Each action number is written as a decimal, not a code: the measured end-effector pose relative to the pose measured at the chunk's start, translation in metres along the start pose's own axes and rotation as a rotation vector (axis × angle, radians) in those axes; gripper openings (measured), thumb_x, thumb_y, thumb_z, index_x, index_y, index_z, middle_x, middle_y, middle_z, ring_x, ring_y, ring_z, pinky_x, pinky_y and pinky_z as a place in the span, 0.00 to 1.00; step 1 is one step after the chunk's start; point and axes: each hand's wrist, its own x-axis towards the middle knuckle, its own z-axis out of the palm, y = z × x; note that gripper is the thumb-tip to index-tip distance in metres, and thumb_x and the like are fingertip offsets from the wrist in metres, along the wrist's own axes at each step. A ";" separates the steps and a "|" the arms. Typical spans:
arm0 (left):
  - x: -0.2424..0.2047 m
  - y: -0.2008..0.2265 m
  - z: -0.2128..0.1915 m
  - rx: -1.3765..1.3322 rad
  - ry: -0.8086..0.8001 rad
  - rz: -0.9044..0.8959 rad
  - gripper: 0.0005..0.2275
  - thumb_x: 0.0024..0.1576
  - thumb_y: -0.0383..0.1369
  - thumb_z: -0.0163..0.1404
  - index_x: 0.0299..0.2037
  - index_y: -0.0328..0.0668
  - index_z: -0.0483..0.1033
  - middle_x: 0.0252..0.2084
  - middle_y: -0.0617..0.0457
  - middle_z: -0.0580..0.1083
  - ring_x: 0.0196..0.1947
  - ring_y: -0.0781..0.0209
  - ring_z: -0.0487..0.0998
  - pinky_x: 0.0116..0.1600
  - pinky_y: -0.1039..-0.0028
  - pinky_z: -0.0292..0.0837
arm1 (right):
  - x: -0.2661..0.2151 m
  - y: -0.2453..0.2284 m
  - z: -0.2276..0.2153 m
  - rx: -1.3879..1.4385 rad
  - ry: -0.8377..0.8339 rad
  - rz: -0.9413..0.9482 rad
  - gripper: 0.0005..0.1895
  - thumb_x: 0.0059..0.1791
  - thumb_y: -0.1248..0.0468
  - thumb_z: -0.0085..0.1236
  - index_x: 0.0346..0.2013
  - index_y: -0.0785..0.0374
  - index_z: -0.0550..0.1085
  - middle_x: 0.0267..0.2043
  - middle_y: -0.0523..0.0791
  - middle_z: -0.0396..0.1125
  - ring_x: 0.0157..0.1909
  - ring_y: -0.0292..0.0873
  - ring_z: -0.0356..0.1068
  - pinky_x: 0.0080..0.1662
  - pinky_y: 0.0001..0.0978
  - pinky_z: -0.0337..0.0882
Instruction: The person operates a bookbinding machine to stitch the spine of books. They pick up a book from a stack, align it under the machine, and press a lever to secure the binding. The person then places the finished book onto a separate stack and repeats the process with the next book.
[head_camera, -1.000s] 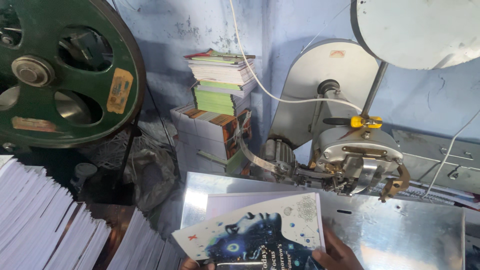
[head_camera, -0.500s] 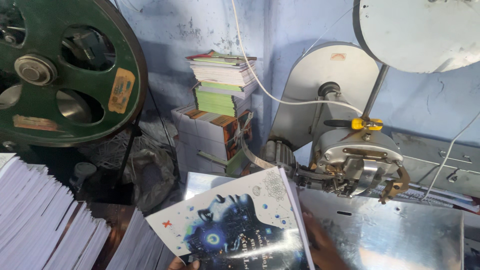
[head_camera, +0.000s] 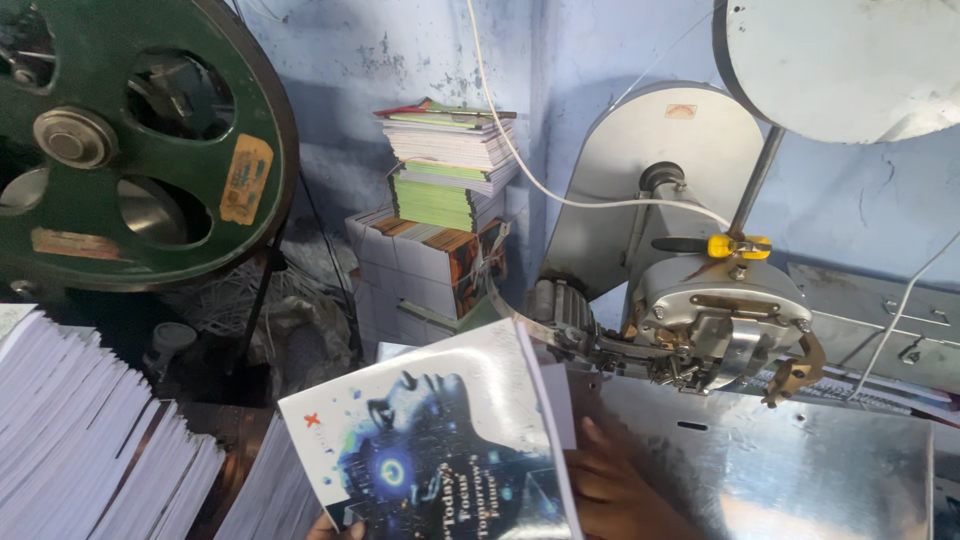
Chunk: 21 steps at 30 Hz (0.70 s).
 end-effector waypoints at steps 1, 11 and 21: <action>-0.001 0.003 -0.002 -0.005 0.029 -0.020 0.26 0.55 0.16 0.49 0.66 0.22 0.64 0.66 0.31 0.69 0.67 0.38 0.69 0.69 0.44 0.60 | 0.008 -0.006 -0.006 0.044 0.008 0.000 0.18 0.54 0.56 0.57 0.55 0.58 0.80 0.65 0.47 0.68 0.74 0.50 0.59 0.73 0.67 0.38; 0.001 0.038 -0.037 0.170 0.093 0.062 0.29 0.53 0.19 0.52 0.67 0.25 0.62 0.65 0.31 0.69 0.67 0.36 0.68 0.69 0.44 0.63 | 0.061 -0.037 -0.027 0.196 -0.261 0.146 0.14 0.51 0.59 0.54 0.48 0.58 0.80 0.61 0.49 0.67 0.63 0.49 0.68 0.64 0.41 0.66; 0.000 0.127 -0.035 -0.076 0.125 -0.043 0.29 0.57 0.40 0.42 0.69 0.33 0.59 0.64 0.32 0.69 0.65 0.34 0.67 0.66 0.40 0.61 | 0.092 -0.053 -0.029 0.475 -0.375 0.458 0.16 0.51 0.62 0.57 0.54 0.56 0.78 0.69 0.45 0.63 0.68 0.47 0.67 0.66 0.35 0.66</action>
